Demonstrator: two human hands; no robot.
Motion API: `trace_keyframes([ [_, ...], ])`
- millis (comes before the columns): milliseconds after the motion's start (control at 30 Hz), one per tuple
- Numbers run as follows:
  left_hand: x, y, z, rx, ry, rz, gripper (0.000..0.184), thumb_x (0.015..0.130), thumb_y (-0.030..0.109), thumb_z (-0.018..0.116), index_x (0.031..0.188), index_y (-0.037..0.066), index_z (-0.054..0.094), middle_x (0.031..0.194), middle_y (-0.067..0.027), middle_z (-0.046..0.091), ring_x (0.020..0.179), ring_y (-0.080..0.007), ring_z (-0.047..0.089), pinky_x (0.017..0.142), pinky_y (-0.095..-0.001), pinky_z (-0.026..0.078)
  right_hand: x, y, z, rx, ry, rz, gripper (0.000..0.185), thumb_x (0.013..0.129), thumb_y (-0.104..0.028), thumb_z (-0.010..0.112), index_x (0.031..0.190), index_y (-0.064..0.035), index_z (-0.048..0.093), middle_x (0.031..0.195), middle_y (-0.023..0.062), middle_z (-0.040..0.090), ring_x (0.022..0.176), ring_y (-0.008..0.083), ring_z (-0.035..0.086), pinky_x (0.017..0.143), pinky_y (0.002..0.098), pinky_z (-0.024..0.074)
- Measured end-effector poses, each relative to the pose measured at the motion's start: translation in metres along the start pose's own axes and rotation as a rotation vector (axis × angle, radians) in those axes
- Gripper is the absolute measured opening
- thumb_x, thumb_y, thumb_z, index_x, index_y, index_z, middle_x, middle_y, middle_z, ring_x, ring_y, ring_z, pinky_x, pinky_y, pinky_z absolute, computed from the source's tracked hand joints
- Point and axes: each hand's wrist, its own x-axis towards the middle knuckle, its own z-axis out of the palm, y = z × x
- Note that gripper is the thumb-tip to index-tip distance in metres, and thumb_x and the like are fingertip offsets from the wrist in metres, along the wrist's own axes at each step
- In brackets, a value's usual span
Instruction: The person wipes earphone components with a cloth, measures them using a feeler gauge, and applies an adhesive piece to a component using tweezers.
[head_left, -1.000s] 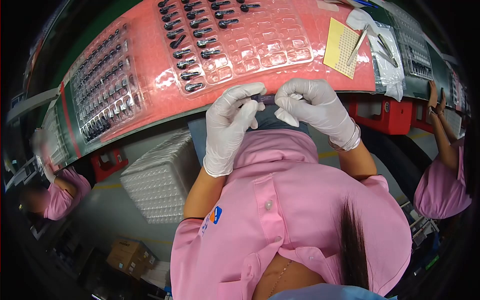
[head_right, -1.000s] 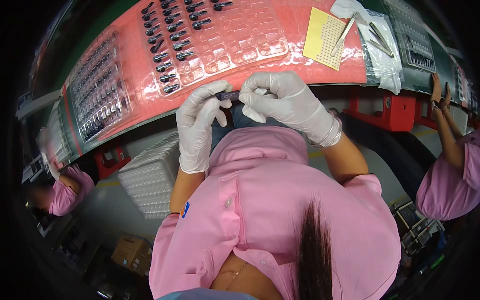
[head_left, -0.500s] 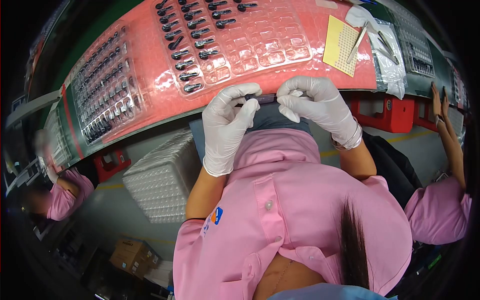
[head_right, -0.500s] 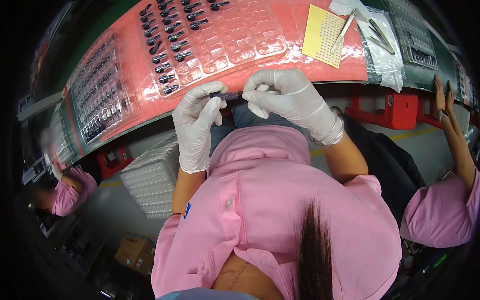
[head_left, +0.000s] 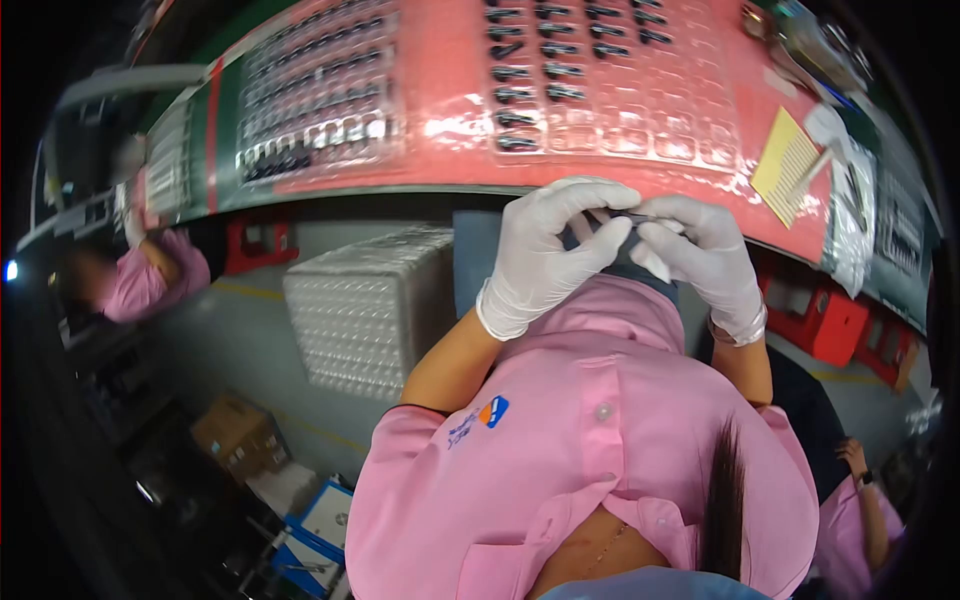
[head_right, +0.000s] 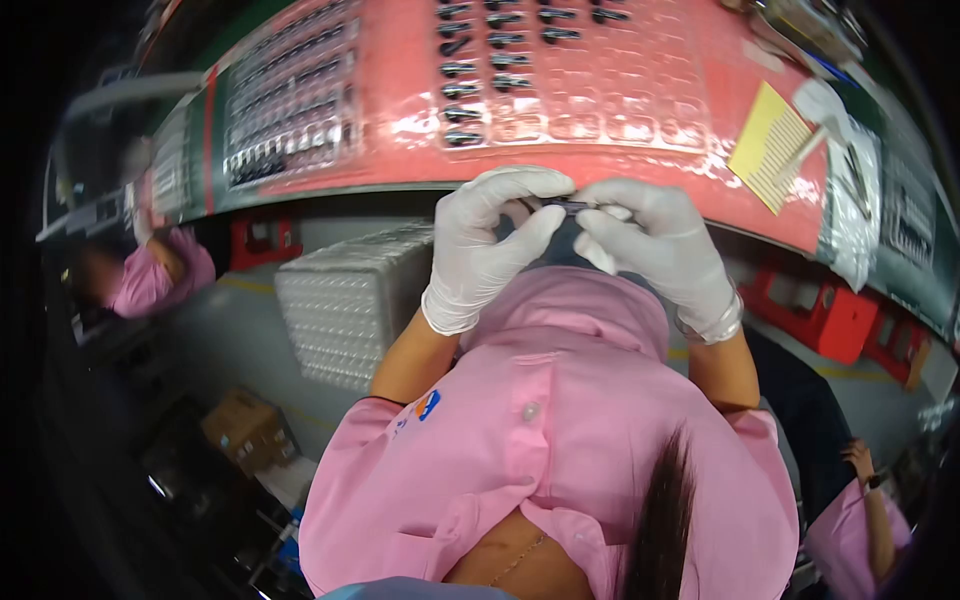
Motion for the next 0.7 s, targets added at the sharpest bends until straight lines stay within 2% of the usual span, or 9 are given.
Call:
trace_keyframes([
  [67,-0.005,0.001,-0.013,-0.147,0.005,-0.123,0.026,0.083,-0.005,0.066,0.109,0.000,0.065,0.103,-0.0068,0.067,0.080,-0.0081,0.063,0.062,-0.0193,0.048,-0.003,-0.001,0.001,0.077,0.070,0.113,0.021,0.092,-0.006,0.060,0.113,0.0002,0.063,0.075,0.0009,0.065,0.058,0.0007,0.048,0.048,0.0169,0.0315],
  [133,-0.006,0.005,-0.026,-0.216,0.018,-0.171,0.027,0.084,-0.005,0.066,0.110,0.000,0.064,0.106,-0.0080,0.067,0.084,-0.0099,0.065,0.064,-0.0201,0.050,-0.001,0.000,-0.003,0.019,0.090,0.062,0.021,0.093,-0.007,0.060,0.112,-0.0006,0.063,0.076,0.0011,0.066,0.057,0.0005,0.047,0.047,0.0168,0.0306],
  [200,-0.008,0.019,-0.052,-0.330,0.335,-0.168,0.027,0.082,-0.001,0.072,0.107,0.002,0.065,0.094,-0.0037,0.068,0.074,-0.0061,0.061,0.059,-0.0196,0.049,-0.002,0.004,-0.010,-0.077,0.183,-0.024,0.020,0.094,-0.009,0.059,0.112,-0.0021,0.064,0.078,0.0017,0.067,0.056,0.0001,0.045,0.046,0.0165,0.0289],
  [267,-0.010,0.019,-0.085,-0.162,0.579,-0.132,0.028,0.082,0.001,0.073,0.108,0.001,0.062,0.096,-0.0039,0.067,0.075,-0.0062,0.062,0.061,-0.0193,0.050,-0.005,0.007,-0.025,-0.126,0.260,-0.068,0.020,0.094,-0.009,0.059,0.112,-0.0021,0.063,0.079,0.0021,0.067,0.056,0.0002,0.045,0.047,0.0160,0.0287],
  [333,-0.011,0.013,-0.125,0.005,0.714,-0.102,0.024,0.084,0.003,0.073,0.106,0.000,0.064,0.099,-0.0043,0.067,0.072,-0.0054,0.060,0.059,-0.0186,0.049,-0.006,0.012,-0.046,-0.173,0.338,-0.114,0.019,0.094,-0.010,0.059,0.111,-0.0021,0.063,0.080,0.0025,0.067,0.056,0.0003,0.044,0.048,0.0155,0.0286],
  [400,-0.012,-0.004,-0.160,0.126,0.750,-0.067,0.024,0.083,0.004,0.074,0.105,0.001,0.065,0.099,-0.0052,0.067,0.075,-0.0080,0.061,0.063,-0.0214,0.050,-0.007,0.018,-0.070,-0.265,0.482,-0.246,0.019,0.095,-0.012,0.059,0.111,-0.0014,0.063,0.078,0.0008,0.063,0.058,0.0008,0.044,0.050,0.0155,0.0286],
  [467,-0.005,-0.018,-0.184,0.243,0.780,-0.030,0.023,0.082,0.006,0.074,0.104,0.002,0.067,0.099,-0.0061,0.068,0.078,-0.0105,0.062,0.067,-0.0242,0.051,-0.009,0.016,-0.082,-0.301,0.523,-0.251,0.020,0.096,-0.013,0.060,0.111,-0.0011,0.063,0.077,0.0001,0.061,0.059,0.0012,0.044,0.051,0.0156,0.0291],
  [567,0.010,-0.032,-0.204,0.888,0.710,0.330,0.026,0.078,0.009,0.078,0.103,0.006,0.070,0.102,-0.0071,0.067,0.093,-0.0183,0.061,0.078,-0.0315,0.049,-0.010,0.015,-0.098,-0.369,0.619,-0.252,0.021,0.096,-0.015,0.060,0.111,-0.0005,0.063,0.075,-0.0013,0.057,0.060,0.0020,0.045,0.053,0.0158,0.0301],
  [700,0.012,-0.038,-0.202,1.138,0.710,0.292,0.032,0.074,0.011,0.080,0.105,0.009,0.069,0.107,-0.0073,0.065,0.106,-0.0245,0.055,0.088,-0.0363,0.045,-0.006,0.031,-0.125,-0.260,0.684,-0.251,0.024,0.096,-0.017,0.062,0.111,0.0004,0.063,0.077,-0.0015,0.057,0.064,0.0024,0.048,0.056,0.0150,0.0333],
])
